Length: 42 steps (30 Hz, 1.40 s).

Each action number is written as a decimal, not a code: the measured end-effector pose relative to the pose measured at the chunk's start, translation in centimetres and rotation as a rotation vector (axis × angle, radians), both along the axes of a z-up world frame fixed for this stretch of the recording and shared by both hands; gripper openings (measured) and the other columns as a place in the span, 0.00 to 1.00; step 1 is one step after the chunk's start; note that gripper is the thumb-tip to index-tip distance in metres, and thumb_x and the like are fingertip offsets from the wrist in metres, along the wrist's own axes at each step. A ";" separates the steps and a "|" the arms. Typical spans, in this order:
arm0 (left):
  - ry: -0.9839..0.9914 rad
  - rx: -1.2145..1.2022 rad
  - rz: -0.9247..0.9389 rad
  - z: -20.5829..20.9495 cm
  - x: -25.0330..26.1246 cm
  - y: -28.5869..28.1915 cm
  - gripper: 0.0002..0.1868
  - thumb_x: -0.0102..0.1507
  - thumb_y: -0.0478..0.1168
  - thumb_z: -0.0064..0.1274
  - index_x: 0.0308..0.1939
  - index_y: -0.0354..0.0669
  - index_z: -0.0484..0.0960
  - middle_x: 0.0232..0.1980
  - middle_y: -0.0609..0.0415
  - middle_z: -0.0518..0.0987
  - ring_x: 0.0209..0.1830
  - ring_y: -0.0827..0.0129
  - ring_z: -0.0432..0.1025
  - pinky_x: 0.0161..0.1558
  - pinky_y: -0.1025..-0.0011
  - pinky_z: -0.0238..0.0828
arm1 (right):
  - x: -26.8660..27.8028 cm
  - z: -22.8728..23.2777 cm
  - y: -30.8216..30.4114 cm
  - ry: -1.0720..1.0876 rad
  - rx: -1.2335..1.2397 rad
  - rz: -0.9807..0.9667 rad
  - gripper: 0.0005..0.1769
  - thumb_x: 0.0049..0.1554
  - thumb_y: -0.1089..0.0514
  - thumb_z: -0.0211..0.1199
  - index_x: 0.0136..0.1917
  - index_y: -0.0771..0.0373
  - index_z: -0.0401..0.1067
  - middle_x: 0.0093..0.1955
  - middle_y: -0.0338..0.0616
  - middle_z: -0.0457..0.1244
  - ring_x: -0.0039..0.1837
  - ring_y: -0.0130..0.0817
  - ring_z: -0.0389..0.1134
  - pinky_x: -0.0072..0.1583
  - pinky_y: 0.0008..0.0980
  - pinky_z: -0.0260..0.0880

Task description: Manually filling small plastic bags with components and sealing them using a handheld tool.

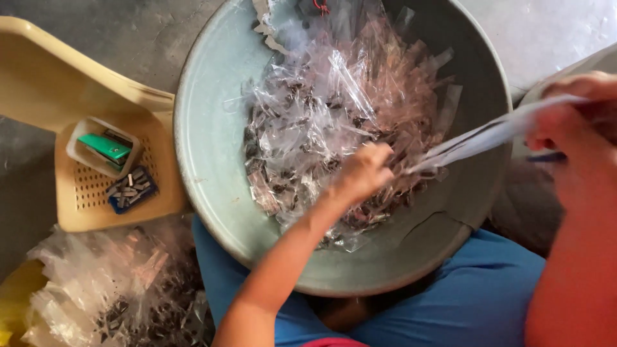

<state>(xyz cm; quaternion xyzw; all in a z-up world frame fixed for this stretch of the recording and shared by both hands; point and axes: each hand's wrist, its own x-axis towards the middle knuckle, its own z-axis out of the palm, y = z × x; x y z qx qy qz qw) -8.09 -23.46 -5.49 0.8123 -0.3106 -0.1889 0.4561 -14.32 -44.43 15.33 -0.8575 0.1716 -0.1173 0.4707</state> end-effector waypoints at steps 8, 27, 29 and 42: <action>0.601 0.042 0.945 -8.1 15.6 -3.5 0.32 0.60 0.55 0.57 0.62 0.43 0.70 0.59 0.50 0.77 0.53 0.62 0.74 0.51 0.64 0.75 | 0.3 -1.2 -1.0 -0.144 -0.085 0.244 0.08 0.71 0.73 0.66 0.57 0.70 0.67 0.69 0.62 0.60 0.51 0.38 0.64 0.53 0.28 0.69; 0.156 -0.678 -0.032 11.2 2.6 2.4 0.18 0.67 0.45 0.40 0.59 0.45 0.72 0.67 0.51 0.75 0.70 0.60 0.69 0.71 0.59 0.66 | 3.9 -3.8 2.9 0.028 0.593 0.310 0.08 0.59 0.62 0.69 0.50 0.66 0.73 0.37 0.45 0.66 0.34 0.25 0.62 0.39 0.24 0.65; 0.266 -0.665 -0.045 11.0 1.5 0.9 0.23 0.67 0.54 0.41 0.57 0.43 0.69 0.55 0.53 0.78 0.51 0.67 0.70 0.53 0.66 0.68 | 4.0 -4.3 2.8 0.016 0.554 0.290 0.10 0.58 0.61 0.71 0.51 0.63 0.73 0.38 0.41 0.66 0.34 0.22 0.63 0.37 0.22 0.64; 0.479 -0.592 0.122 9.0 -0.6 0.8 0.29 0.73 0.61 0.28 0.44 0.40 0.74 0.23 0.63 0.69 0.14 0.80 0.60 0.15 0.85 0.59 | 6.3 -9.2 7.0 -0.099 1.285 -0.211 0.22 0.55 0.65 0.70 0.63 0.62 0.72 0.39 0.44 0.66 0.40 0.31 0.69 0.45 0.32 0.72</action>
